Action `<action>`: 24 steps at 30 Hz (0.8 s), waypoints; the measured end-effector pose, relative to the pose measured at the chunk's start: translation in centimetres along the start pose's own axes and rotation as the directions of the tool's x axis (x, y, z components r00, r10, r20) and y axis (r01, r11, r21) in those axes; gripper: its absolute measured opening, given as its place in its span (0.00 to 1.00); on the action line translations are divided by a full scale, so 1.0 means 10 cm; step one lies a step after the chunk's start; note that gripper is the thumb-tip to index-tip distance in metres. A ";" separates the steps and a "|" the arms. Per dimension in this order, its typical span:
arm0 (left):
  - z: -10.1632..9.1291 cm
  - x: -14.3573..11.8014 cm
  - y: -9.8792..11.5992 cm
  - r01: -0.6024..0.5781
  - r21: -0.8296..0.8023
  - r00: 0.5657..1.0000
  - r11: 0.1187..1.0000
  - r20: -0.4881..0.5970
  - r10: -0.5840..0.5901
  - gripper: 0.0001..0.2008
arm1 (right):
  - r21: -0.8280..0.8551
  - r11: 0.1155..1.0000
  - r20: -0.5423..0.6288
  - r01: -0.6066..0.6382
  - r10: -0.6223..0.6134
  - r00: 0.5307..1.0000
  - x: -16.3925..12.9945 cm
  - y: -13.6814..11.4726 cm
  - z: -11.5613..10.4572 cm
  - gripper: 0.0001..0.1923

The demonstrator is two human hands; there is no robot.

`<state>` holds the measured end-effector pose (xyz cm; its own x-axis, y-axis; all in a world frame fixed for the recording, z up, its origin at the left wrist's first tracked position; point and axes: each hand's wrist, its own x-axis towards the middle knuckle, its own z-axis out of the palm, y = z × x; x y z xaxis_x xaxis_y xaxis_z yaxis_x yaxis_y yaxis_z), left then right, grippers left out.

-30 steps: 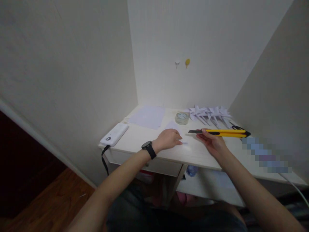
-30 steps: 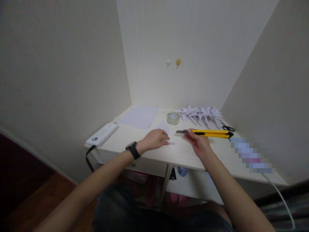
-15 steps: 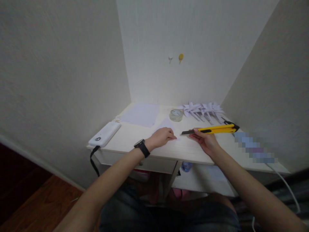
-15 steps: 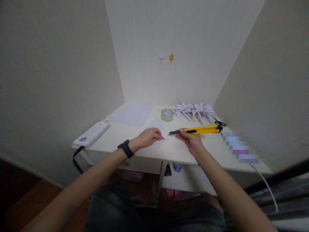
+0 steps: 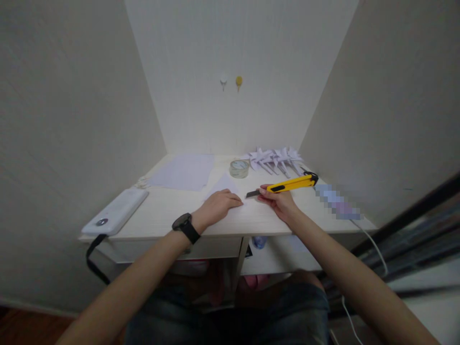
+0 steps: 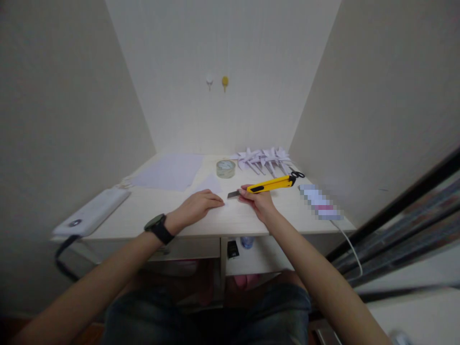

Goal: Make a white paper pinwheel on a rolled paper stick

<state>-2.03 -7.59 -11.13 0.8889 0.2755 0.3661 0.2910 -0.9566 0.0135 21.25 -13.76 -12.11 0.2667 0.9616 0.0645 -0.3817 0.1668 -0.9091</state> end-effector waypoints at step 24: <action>-0.01 -0.01 0.02 0.003 -0.041 1.000 0.999 -0.002 -0.003 0.18 | -0.213 0.971 0.016 0.108 -0.108 0.994 -0.02 0.07 0.00 0.17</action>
<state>-2.05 -7.79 -11.08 0.8872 0.2784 0.3680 0.2789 -0.9589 0.0532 20.93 -13.88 -12.80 0.2924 0.9414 0.1683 -0.1537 0.2200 -0.9633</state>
